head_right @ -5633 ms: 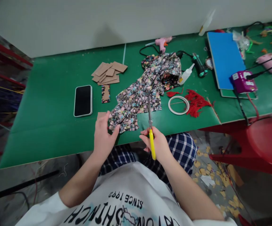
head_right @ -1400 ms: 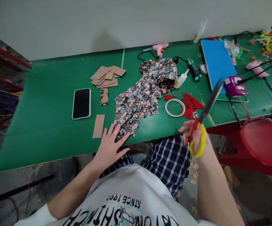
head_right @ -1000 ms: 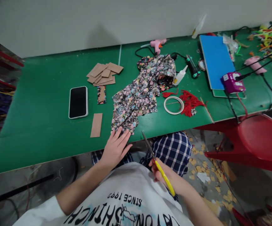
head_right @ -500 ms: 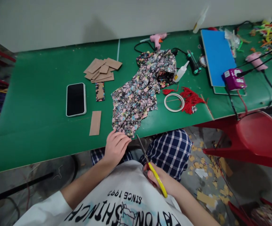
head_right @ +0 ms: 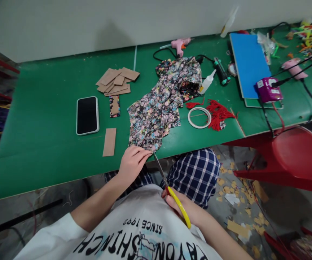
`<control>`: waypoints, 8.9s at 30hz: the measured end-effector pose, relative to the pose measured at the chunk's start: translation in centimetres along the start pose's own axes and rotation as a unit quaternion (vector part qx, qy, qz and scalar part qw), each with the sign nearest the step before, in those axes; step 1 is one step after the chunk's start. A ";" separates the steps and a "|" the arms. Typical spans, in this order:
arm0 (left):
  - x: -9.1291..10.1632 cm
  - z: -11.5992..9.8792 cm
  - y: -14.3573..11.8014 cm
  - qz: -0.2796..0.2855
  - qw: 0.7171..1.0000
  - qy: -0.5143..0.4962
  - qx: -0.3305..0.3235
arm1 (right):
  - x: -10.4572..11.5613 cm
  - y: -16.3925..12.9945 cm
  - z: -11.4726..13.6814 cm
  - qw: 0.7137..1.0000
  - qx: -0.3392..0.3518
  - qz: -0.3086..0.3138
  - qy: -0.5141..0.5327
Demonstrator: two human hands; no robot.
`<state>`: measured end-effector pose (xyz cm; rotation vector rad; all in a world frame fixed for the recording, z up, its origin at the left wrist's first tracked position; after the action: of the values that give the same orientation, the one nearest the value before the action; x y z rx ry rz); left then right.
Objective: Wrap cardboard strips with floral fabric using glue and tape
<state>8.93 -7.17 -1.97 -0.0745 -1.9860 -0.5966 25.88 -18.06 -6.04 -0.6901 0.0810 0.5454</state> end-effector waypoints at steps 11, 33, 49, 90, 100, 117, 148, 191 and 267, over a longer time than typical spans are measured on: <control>0.4 -1.1 -0.6 -0.029 0.999 0.016 -0.041 | -0.9 1.2 0.0 1.000 0.003 0.000 -0.021; 0.3 -1.5 -0.6 -0.033 0.998 0.018 -0.053 | -1.9 3.7 -0.5 0.995 -0.020 -0.060 0.073; 0.3 -1.4 -0.6 -0.036 0.998 0.020 -0.050 | -1.8 3.7 -0.6 0.990 -0.049 -0.088 0.095; -0.7 -1.4 -5.2 0.020 0.983 -0.102 0.148 | 8.9 3.3 10.3 0.961 -0.188 0.102 -0.174; -6.7 -3.0 -7.0 0.248 0.607 -0.595 0.465 | 9.9 5.0 11.0 0.938 -0.213 0.138 -0.234; -7.0 -1.9 -6.1 0.153 0.564 -0.581 0.566 | 9.4 5.4 11.4 0.945 -0.201 0.171 -0.192; -6.9 -1.9 -6.0 0.154 0.570 -0.572 0.570 | 9.6 5.8 11.4 0.898 -0.251 0.196 -0.303; -2.6 -3.4 -2.4 -0.042 0.426 -0.745 0.511 | 10.0 4.1 12.1 0.919 -0.178 0.272 -0.226; -4.7 -3.6 -4.0 0.071 0.524 -0.622 0.577 | 9.1 5.3 11.9 0.885 -0.286 0.210 -0.302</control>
<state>13.01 -11.30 -6.19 0.2340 -3.2443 1.4638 29.77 -3.17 -2.14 -1.0539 -0.5502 1.2112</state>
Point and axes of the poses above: each hand's wrist, its own y-axis towards the middle knuckle, its own x-axis out of the back of the hand, z = x × y, the point moved 6 cm from there along y, towards the middle knuckle, and after that the axes turned 10 degrees about y, right-handed, at the moved point
